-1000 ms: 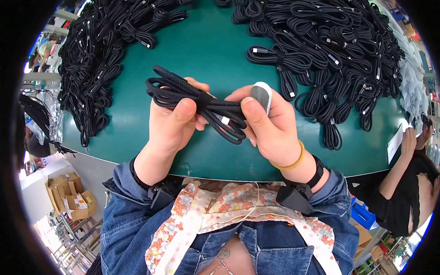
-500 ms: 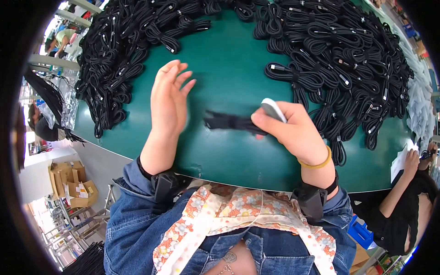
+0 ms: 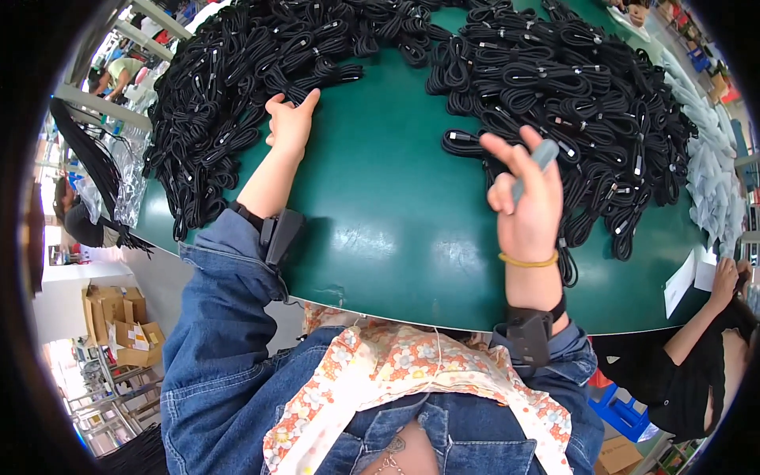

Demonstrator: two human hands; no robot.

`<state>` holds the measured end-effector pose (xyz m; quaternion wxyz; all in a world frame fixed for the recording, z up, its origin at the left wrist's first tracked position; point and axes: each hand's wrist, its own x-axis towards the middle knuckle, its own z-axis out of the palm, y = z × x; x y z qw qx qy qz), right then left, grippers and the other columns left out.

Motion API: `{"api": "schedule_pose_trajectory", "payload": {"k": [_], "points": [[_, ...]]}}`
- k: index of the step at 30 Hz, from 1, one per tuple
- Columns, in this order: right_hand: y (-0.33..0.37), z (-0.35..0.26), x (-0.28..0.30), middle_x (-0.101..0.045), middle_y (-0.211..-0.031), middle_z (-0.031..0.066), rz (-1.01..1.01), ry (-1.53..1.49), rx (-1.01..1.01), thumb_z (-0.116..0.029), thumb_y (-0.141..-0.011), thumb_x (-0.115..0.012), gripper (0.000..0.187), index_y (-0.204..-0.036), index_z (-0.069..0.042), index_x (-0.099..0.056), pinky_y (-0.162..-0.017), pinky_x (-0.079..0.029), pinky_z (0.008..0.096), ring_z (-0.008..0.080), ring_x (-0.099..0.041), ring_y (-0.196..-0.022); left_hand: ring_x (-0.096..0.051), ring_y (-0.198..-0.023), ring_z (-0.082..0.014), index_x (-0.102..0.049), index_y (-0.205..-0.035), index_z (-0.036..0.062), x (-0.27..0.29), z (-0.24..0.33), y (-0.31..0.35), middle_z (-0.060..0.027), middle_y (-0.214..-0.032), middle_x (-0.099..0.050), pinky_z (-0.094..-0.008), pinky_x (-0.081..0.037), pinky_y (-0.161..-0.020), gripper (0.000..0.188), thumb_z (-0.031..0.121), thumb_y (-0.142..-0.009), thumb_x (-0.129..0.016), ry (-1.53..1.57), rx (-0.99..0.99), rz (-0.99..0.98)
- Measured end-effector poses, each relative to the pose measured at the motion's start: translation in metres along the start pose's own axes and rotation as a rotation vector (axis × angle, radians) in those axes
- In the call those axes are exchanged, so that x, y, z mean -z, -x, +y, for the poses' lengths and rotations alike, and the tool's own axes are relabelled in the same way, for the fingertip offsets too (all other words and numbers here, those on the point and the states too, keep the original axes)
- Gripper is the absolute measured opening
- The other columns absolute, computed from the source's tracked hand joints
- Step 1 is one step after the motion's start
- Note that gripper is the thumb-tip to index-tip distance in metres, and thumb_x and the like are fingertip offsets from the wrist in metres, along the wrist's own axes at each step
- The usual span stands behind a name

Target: The person picks up a bundled cable from a pile, turns it over by hand, and scans it with a handheld device. After inspecting the cable, the person places it back on the table and reaches for another.

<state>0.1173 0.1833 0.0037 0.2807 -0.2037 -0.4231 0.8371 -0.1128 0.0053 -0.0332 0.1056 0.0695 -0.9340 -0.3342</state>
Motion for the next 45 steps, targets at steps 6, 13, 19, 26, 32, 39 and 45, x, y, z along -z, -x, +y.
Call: {"api": "schedule_pose_trajectory", "payload": {"k": [6, 13, 19, 26, 32, 39, 45], "points": [[0.01, 0.007, -0.004, -0.056, -0.097, 0.0176, -0.076, 0.061, -0.117, -0.012, -0.083, -0.041, 0.027, -0.108, -0.003, -0.042, -0.039, -0.027, 0.0167, 0.0034, -0.031, -0.038, -0.051, -0.072, -0.0136, -0.044, -0.106, -0.0074, 0.017, -0.018, 0.005, -0.0086, -0.082, -0.055, -0.0255, -0.04, -0.068, 0.041, 0.015, -0.074, -0.053, 0.67, -0.106, -0.312], [0.014, -0.003, -0.015, -0.056, -0.095, 0.0122, -0.198, 0.277, 0.037, -0.009, -0.082, -0.041, 0.032, -0.112, 0.001, -0.042, -0.039, -0.027, 0.0162, 0.002, -0.03, -0.04, -0.052, -0.069, -0.0094, -0.05, -0.107, -0.0028, 0.072, 0.014, 0.088, -0.006, -0.08, -0.056, -0.0215, -0.043, -0.063, 0.034, 0.004, -0.073, -0.054, 0.944, -0.427, -0.995], [0.012, -0.001, -0.014, -0.055, -0.091, 0.0058, -0.219, 0.285, -0.01, -0.005, -0.079, -0.044, 0.035, -0.114, 0.002, -0.041, -0.04, -0.026, 0.0159, 0.0015, -0.031, -0.043, -0.054, -0.071, -0.0089, -0.054, -0.102, 0.0003, 0.056, 0.017, 0.109, -0.0051, -0.08, -0.058, -0.0203, -0.043, -0.064, 0.037, 0.004, -0.067, -0.063, 0.909, -0.607, -0.996], [0.008, 0.005, -0.01, -0.053, -0.084, 0.0021, -0.312, 0.428, -0.048, -0.009, -0.073, -0.059, 0.033, -0.103, 0.0, -0.049, -0.055, -0.038, 0.0181, 0.005, -0.047, -0.063, -0.055, -0.069, -0.0096, -0.05, -0.106, 0.0015, 0.066, 0.004, 0.107, -0.0056, -0.079, -0.059, -0.0204, -0.042, -0.062, 0.045, 0.006, -0.064, -0.066, 0.734, -0.521, -0.974], [0.005, -0.002, -0.002, -0.052, -0.085, 0.0005, -0.453, 0.393, 0.033, -0.012, -0.067, -0.064, 0.03, -0.094, -0.005, -0.053, -0.06, -0.039, 0.019, 0.0049, -0.045, -0.072, -0.046, -0.061, -0.0099, -0.029, -0.117, -0.0001, 0.062, -0.002, 0.107, -0.0028, -0.067, -0.05, -0.02, -0.035, -0.057, 0.068, 0.019, -0.064, -0.068, 0.92, -0.499, -0.986], [0.002, 0.001, 0.004, -0.054, -0.072, 0.0007, -0.7, 0.617, -0.004, -0.019, -0.068, -0.062, 0.024, -0.084, -0.003, -0.055, -0.049, -0.038, 0.0202, 0.0055, -0.047, -0.056, -0.046, -0.068, -0.0086, -0.039, -0.112, -0.0004, 0.057, 0.001, 0.072, -0.0027, -0.074, -0.051, -0.0201, -0.036, -0.063, 0.051, 0.025, -0.074, -0.059, 0.969, -0.377, -1.106], [-0.001, -0.022, 0.014, -0.058, -0.074, 0.0052, -0.274, -0.093, -0.203, -0.021, -0.078, -0.054, 0.028, -0.1, -0.005, -0.048, -0.039, -0.032, 0.0186, 0.0047, -0.037, -0.04, -0.046, -0.088, -0.0105, -0.047, -0.107, 0.003, 0.056, -0.02, 0.013, -0.0033, -0.095, -0.051, -0.0241, -0.036, -0.077, 0.028, 0.021, -0.085, -0.046, 0.501, -0.479, -0.682]]}}
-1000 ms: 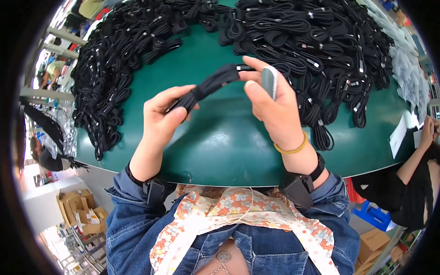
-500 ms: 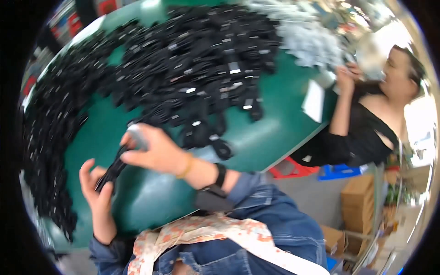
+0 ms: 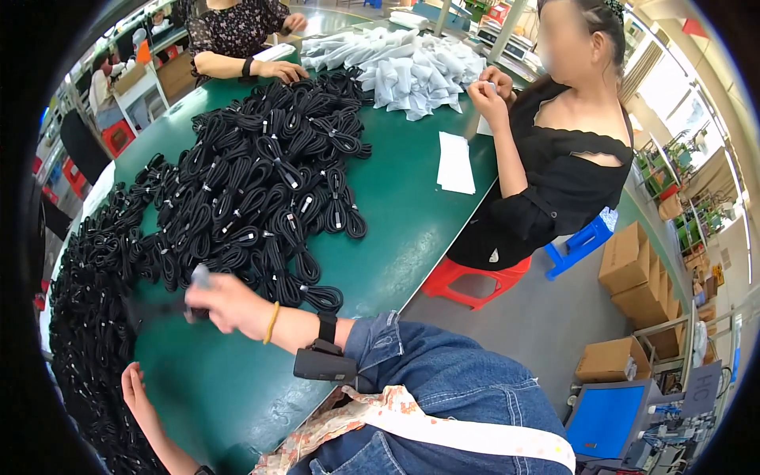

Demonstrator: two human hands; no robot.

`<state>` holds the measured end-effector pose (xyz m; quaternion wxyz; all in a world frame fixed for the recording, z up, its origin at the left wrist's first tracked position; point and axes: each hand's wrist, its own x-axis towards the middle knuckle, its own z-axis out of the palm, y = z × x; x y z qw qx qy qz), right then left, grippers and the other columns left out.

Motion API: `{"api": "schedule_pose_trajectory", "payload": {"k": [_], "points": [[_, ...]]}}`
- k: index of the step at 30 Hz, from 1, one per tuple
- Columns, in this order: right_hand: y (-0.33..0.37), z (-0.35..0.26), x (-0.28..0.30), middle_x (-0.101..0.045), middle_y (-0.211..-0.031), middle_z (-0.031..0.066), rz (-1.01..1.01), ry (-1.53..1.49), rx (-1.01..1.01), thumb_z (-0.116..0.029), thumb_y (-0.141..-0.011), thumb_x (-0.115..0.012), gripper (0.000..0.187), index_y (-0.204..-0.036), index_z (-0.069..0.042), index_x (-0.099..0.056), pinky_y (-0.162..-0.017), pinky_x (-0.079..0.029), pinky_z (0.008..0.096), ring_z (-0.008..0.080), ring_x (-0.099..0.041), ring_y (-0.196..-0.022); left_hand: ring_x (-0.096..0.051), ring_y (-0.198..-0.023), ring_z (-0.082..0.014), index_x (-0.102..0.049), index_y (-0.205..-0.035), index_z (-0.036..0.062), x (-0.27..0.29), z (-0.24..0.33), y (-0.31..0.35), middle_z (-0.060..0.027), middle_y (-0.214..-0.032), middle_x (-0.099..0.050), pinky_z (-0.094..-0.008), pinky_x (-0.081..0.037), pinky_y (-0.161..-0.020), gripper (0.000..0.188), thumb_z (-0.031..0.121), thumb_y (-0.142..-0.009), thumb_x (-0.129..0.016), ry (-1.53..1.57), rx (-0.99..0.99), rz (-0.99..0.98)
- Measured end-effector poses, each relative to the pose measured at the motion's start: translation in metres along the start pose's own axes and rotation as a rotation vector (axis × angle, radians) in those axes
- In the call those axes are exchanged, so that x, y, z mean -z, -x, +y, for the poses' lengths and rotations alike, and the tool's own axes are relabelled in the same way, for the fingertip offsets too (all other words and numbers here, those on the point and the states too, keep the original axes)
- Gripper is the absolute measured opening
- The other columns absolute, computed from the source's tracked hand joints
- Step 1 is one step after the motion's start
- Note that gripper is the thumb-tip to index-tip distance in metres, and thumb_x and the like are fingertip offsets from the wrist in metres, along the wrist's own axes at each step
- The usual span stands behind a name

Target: The person picks up a bundled cable from a pile, turns it over by hand, and scans it with a handheld device. After inspecting the cable, the person places it back on the table and reaches for another.

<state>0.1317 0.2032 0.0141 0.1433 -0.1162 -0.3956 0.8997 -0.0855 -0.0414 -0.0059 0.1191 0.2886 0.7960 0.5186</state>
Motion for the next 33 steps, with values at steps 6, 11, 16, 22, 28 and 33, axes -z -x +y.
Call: {"api": "schedule_pose_trajectory", "payload": {"k": [6, 11, 16, 22, 28, 33], "points": [[0.004, -0.003, -0.003, -0.059, -0.082, 0.0108, 0.121, -0.272, 0.152, -0.02, -0.081, -0.049, 0.038, -0.114, -0.007, -0.036, -0.035, -0.027, 0.0177, 0.0033, -0.031, -0.038, -0.045, -0.098, -0.0236, -0.045, -0.11, 0.0056, 0.048, -0.008, -0.057, -0.0099, -0.109, -0.045, -0.033, -0.036, -0.084, 0.036, 0.026, -0.081, -0.05, -0.779, -0.422, 0.182], [-0.007, 0.028, -0.01, -0.059, -0.085, 0.0128, -0.029, -0.12, -0.103, -0.016, -0.08, -0.049, 0.042, -0.118, -0.007, -0.032, -0.035, -0.025, 0.0178, 0.004, -0.031, -0.038, -0.039, -0.108, -0.0339, -0.033, -0.124, 0.0182, 0.068, -0.015, -0.098, -0.0163, -0.121, -0.038, -0.0406, -0.035, -0.088, 0.063, 0.038, -0.07, -0.059, -1.356, -0.408, 0.391], [-0.01, 0.036, -0.011, -0.06, -0.085, 0.0151, -0.004, -0.094, -0.186, -0.009, -0.078, -0.047, 0.035, -0.112, -0.005, -0.041, -0.035, -0.025, 0.0183, 0.0051, -0.032, -0.037, -0.038, -0.112, -0.0287, -0.039, -0.121, 0.0257, 0.016, 0.034, -0.092, -0.0044, -0.13, -0.031, -0.0528, -0.036, -0.081, 0.059, 0.047, -0.069, -0.056, -1.474, 0.124, 0.211], [-0.005, 0.041, -0.023, -0.059, -0.082, 0.0162, -0.082, -0.008, -0.161, -0.01, -0.08, -0.044, 0.027, -0.105, -0.001, -0.046, -0.038, -0.028, 0.0189, 0.0051, -0.034, -0.038, -0.027, -0.119, -0.027, -0.044, -0.114, 0.0208, 0.043, -0.01, -0.07, -0.002, -0.129, -0.032, -0.0637, -0.024, -0.083, 0.056, 0.033, -0.062, -0.063, -1.502, -0.048, 0.041], [-0.001, 0.044, -0.023, -0.058, -0.08, 0.0163, -0.108, 0.09, -0.181, -0.01, -0.081, -0.042, 0.023, -0.101, 0.0, -0.049, -0.039, -0.03, 0.019, 0.0051, -0.034, -0.037, -0.041, -0.107, -0.0259, -0.051, -0.103, 0.0149, 0.054, -0.012, -0.052, -0.0025, -0.112, -0.046, -0.0524, -0.03, -0.086, 0.04, 0.022, -0.065, -0.061, -1.35, -0.303, -0.075], [0.0, 0.043, -0.021, -0.058, -0.08, 0.0159, -0.074, 0.076, -0.192, -0.01, -0.081, -0.043, 0.022, -0.099, 0.0, -0.049, -0.039, -0.03, 0.0187, 0.0046, -0.034, -0.038, -0.048, -0.094, -0.0192, -0.058, -0.089, 0.0088, 0.055, 0.033, -0.046, -0.0025, -0.092, -0.051, -0.0401, -0.038, -0.082, 0.029, 0.02, -0.064, -0.064, -1.113, -0.151, -0.019]]}}
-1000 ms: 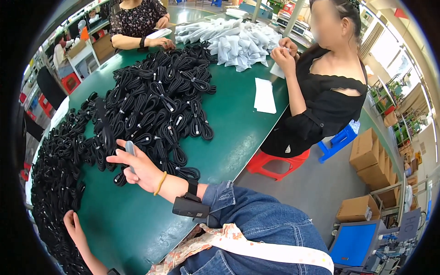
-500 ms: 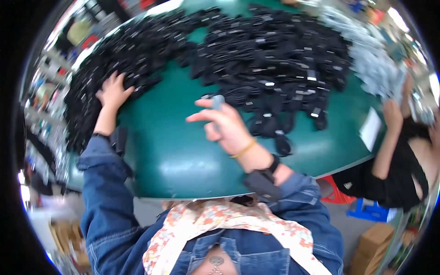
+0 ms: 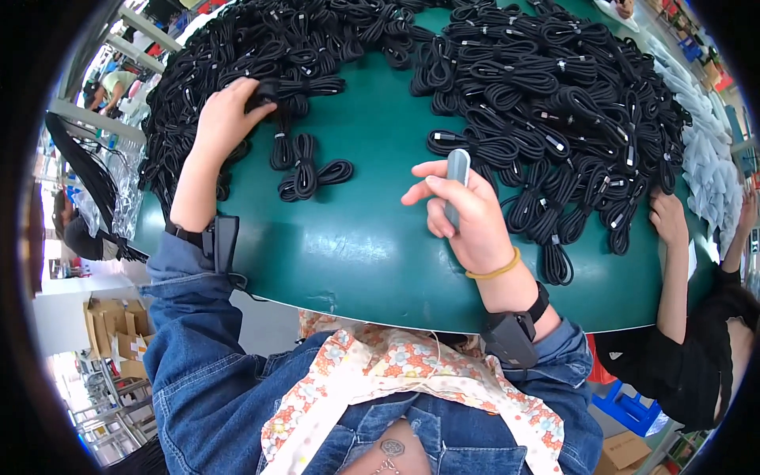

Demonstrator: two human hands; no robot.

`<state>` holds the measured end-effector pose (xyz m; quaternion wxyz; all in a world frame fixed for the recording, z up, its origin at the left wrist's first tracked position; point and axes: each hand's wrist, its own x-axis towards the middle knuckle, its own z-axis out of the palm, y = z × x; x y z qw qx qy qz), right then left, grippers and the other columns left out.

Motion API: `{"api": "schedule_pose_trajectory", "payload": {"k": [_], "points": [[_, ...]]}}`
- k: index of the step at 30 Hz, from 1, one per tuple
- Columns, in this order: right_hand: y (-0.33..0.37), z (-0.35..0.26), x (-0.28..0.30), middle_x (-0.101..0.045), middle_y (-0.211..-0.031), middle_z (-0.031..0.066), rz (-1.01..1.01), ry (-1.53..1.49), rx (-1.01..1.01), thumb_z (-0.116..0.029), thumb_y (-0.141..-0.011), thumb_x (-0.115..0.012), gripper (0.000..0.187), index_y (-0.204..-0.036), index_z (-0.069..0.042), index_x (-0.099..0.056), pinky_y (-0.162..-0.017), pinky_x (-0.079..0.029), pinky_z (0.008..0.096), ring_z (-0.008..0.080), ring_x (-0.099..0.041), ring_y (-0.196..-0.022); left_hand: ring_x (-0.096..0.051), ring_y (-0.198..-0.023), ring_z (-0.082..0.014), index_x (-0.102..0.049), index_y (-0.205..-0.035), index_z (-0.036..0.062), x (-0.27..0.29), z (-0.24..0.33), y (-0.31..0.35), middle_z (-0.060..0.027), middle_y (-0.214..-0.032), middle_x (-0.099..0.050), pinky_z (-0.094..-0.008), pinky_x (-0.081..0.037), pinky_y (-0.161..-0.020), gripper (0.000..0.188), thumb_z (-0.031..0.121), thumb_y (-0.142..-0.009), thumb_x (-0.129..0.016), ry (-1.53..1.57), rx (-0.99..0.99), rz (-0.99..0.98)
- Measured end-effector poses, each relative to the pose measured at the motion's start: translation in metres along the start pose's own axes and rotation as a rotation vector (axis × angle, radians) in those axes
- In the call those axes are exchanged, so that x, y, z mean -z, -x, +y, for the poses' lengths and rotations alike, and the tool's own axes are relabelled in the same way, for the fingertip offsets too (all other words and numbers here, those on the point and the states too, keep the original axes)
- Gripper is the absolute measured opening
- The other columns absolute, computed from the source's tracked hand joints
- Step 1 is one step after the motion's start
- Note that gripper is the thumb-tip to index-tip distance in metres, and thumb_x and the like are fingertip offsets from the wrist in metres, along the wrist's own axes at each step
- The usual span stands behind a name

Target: The person picks up a bundled cable from a pile, turns it over by hand, and scans it with a handheld device. After inspecting the cable, the person places it back on the table and reaches for another.

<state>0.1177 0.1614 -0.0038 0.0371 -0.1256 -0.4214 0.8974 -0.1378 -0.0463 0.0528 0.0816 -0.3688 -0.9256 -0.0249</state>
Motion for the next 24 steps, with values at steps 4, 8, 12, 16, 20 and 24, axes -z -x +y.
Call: {"api": "schedule_pose_trajectory", "payload": {"k": [4, 8, 12, 16, 20, 24], "points": [[0.0, -0.002, 0.001, -0.057, -0.078, 0.0143, 0.0, 0.1, 0.042, -0.01, -0.08, -0.044, 0.022, -0.099, 0.0, -0.049, -0.04, -0.029, 0.018, 0.004, -0.032, -0.037, -0.05, -0.079, -0.0169, -0.061, -0.084, 0.0062, 0.016, 0.056, 0.026, -0.0042, -0.082, -0.049, -0.0303, -0.04, -0.07, 0.027, 0.013, -0.06, -0.068, 0.668, -0.268, 0.297], [0.005, 0.001, -0.013, -0.057, -0.082, 0.0122, 0.029, 0.346, 0.013, -0.013, -0.079, -0.048, 0.029, -0.104, 0.001, -0.047, -0.041, -0.029, 0.017, 0.0027, -0.033, -0.041, -0.046, -0.083, -0.0129, -0.058, -0.091, 0.0011, 0.008, 0.106, 0.066, -0.0033, -0.089, -0.046, -0.026, -0.038, -0.071, 0.035, 0.017, -0.062, -0.069, 1.068, -0.39, 0.004], [0.007, 0.007, -0.014, -0.055, -0.094, 0.0057, -0.061, 0.147, 0.133, -0.003, -0.073, -0.055, 0.036, -0.108, 0.0, -0.048, -0.041, -0.027, 0.0141, -0.0009, -0.033, -0.044, -0.046, -0.084, -0.0142, -0.056, -0.096, 0.001, -0.024, 0.13, 0.077, -0.0059, -0.092, -0.047, -0.0258, -0.038, -0.074, 0.035, 0.013, -0.065, -0.068, 1.675, -0.193, -0.207], [0.009, 0.007, -0.007, -0.051, -0.104, 0.0061, -0.021, 0.353, 0.301, 0.0, -0.069, -0.059, 0.044, -0.111, 0.002, -0.046, -0.042, -0.025, 0.0137, -0.0016, -0.032, -0.045, -0.048, -0.08, -0.0139, -0.056, -0.095, 0.0011, -0.042, 0.133, 0.08, -0.0061, -0.089, -0.049, -0.0252, -0.039, -0.071, 0.037, 0.011, -0.063, -0.07, 1.865, -0.145, -0.117], [0.011, 0.007, -0.014, -0.054, -0.088, 0.0025, 0.015, 0.36, 0.419, 0.003, -0.066, -0.06, 0.047, -0.111, 0.003, -0.046, -0.042, -0.024, 0.014, -0.0019, -0.031, -0.045, -0.051, -0.072, -0.0121, -0.059, -0.09, 0.0011, -0.044, 0.133, 0.083, -0.0048, -0.082, -0.054, -0.0236, -0.041, -0.065, 0.034, 0.008, -0.06, -0.072, 1.883, -0.078, -0.081], [0.01, 0.009, -0.011, -0.05, -0.07, -0.0021, -0.013, 0.403, 0.391, 0.001, -0.066, -0.063, 0.046, -0.108, 0.005, -0.047, -0.042, -0.023, 0.0148, -0.0017, -0.03, -0.045, -0.052, -0.07, -0.0111, -0.059, -0.088, 0.0008, -0.046, 0.13, 0.086, -0.0038, -0.078, -0.055, -0.0228, -0.041, -0.062, 0.033, 0.009, -0.059, -0.074, 1.814, -0.122, -0.022]]}}
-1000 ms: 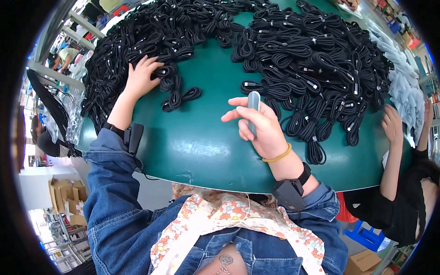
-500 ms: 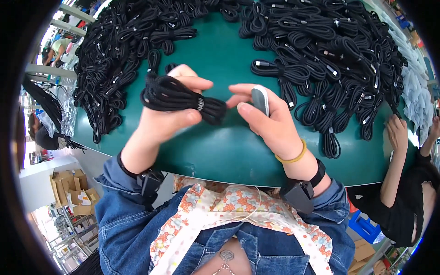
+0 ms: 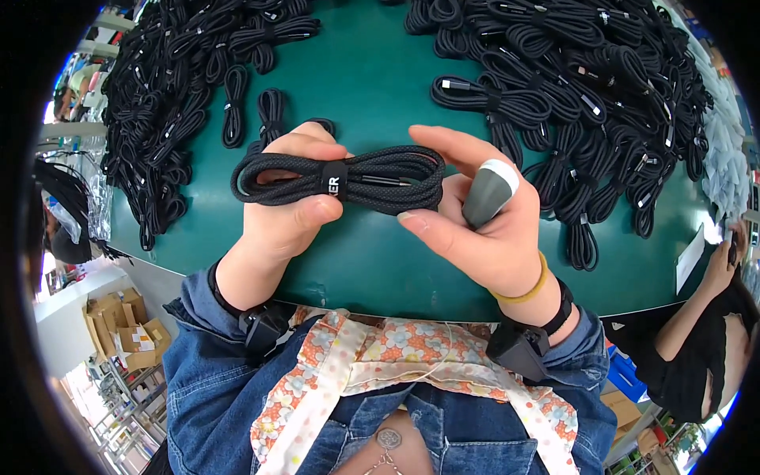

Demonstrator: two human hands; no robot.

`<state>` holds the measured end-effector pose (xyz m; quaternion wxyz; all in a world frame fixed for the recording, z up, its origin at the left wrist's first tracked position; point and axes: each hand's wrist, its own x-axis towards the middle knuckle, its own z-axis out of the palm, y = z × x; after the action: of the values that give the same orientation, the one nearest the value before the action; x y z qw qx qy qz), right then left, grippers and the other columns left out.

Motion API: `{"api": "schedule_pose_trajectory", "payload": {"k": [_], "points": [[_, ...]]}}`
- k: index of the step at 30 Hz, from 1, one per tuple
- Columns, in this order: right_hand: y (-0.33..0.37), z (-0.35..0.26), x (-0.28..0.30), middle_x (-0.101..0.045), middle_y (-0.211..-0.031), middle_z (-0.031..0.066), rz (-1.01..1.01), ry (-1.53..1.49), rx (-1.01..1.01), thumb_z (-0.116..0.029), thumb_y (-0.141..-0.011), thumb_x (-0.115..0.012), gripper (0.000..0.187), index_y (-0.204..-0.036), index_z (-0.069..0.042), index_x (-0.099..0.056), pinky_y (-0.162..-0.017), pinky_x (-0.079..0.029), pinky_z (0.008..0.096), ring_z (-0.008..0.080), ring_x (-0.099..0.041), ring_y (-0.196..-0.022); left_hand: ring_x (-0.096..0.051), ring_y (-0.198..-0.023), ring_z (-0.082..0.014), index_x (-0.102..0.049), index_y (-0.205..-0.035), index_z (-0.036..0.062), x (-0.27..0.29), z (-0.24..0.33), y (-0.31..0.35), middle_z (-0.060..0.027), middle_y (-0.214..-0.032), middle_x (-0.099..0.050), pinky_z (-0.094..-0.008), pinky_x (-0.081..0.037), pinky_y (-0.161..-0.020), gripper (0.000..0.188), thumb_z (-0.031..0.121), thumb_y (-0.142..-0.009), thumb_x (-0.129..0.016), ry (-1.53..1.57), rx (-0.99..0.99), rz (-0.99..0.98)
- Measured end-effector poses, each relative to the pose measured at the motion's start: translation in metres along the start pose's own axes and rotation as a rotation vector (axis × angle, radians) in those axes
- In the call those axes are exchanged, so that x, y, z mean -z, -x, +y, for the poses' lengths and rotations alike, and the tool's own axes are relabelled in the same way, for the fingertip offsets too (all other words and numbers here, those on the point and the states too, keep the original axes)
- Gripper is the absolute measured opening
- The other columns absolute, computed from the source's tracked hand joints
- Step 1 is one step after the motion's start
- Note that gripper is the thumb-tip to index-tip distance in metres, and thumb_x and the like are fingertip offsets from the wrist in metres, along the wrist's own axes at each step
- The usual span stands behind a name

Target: The person picks up a bundled cable from a pile, turns it over by hand, and scans it with a handheld device. After inspecting the cable, the person places it back on the table and reaches for another.

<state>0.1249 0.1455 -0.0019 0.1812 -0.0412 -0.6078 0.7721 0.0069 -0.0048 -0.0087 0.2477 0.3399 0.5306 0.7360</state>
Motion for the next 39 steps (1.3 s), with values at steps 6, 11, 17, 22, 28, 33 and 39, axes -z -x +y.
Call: {"api": "schedule_pose_trajectory", "payload": {"k": [6, 11, 17, 22, 28, 33, 39], "points": [[0.0, 0.008, 0.005, -0.041, -0.056, -0.0052, -0.073, 0.051, 0.011, -0.007, -0.067, -0.067, 0.04, -0.102, 0.005, -0.051, -0.042, -0.023, 0.0161, -0.0002, -0.031, -0.045, -0.052, -0.065, -0.0099, -0.059, -0.083, -0.0001, 0.0, -0.001, 0.002, -0.0026, -0.071, -0.055, -0.0216, -0.041, -0.058, 0.031, 0.012, -0.06, -0.075, 0.089, 0.124, 0.033], [0.002, 0.003, -0.003, -0.044, -0.054, -0.0035, 0.035, 0.155, 0.075, -0.012, -0.072, -0.064, 0.032, -0.097, 0.005, -0.053, -0.041, -0.024, 0.0158, 0.001, -0.033, -0.044, -0.053, -0.067, -0.0101, -0.058, -0.086, -0.0009, -0.004, 0.0, 0.004, -0.0029, -0.069, -0.055, -0.0213, -0.043, -0.059, 0.033, 0.013, -0.061, -0.074, 0.154, 0.211, 0.083], [0.004, -0.002, -0.004, -0.048, -0.052, 0.0022, 0.208, 0.008, -0.125, -0.023, -0.083, -0.048, 0.027, -0.086, 0.003, -0.053, -0.037, -0.027, 0.0172, 0.0048, -0.036, -0.038, -0.055, -0.074, -0.0162, -0.046, -0.105, 0.0001, -0.011, -0.004, 0.006, -0.0093, -0.082, -0.052, -0.0263, -0.046, -0.064, 0.05, 0.011, -0.063, -0.071, 0.276, 0.156, -0.011], [-0.002, -0.008, -0.004, -0.047, -0.047, 0.006, 0.254, -0.088, -0.274, -0.029, -0.088, -0.037, 0.035, -0.074, 0.0, -0.05, -0.033, -0.027, 0.019, 0.0086, -0.036, -0.033, -0.053, -0.076, -0.0106, -0.049, -0.106, 0.0009, -0.016, -0.007, 0.007, -0.0059, -0.088, -0.053, -0.02, -0.045, -0.066, 0.05, -0.001, -0.061, -0.069, 0.229, 0.0, -0.053], [-0.003, -0.006, 0.002, -0.044, -0.042, 0.0056, 0.208, -0.234, -0.35, -0.031, -0.088, -0.037, 0.036, -0.068, -0.003, -0.048, -0.032, -0.026, 0.0196, 0.0096, -0.035, -0.032, -0.051, -0.076, -0.0132, -0.052, -0.099, 0.0018, -0.004, -0.006, -0.002, -0.0076, -0.086, -0.052, -0.0228, -0.043, -0.066, 0.046, 0.001, -0.058, -0.071, -0.077, -0.173, -0.077], [-0.001, -0.005, 0.003, -0.042, -0.04, 0.0053, 0.179, -0.248, -0.359, -0.034, -0.087, -0.036, 0.039, -0.068, -0.003, -0.047, -0.033, -0.026, 0.0195, 0.0093, -0.035, -0.032, -0.051, -0.075, -0.0149, -0.056, -0.09, 0.0019, -0.004, -0.001, -0.001, -0.0081, -0.084, -0.053, -0.0252, -0.042, -0.066, 0.036, 0.003, -0.057, -0.072, -0.142, -0.192, -0.102], [0.004, -0.002, 0.008, -0.045, -0.044, 0.0048, 0.245, -0.04, -0.369, -0.039, -0.086, -0.036, 0.043, -0.074, -0.001, -0.051, -0.035, -0.025, 0.018, 0.0071, -0.033, -0.033, -0.052, -0.075, -0.014, -0.058, -0.086, 0.002, -0.006, -0.003, 0.001, -0.0067, -0.082, -0.054, -0.0241, -0.043, -0.065, 0.032, 0.004, -0.058, -0.073, -0.023, -0.07, -0.037]]}}
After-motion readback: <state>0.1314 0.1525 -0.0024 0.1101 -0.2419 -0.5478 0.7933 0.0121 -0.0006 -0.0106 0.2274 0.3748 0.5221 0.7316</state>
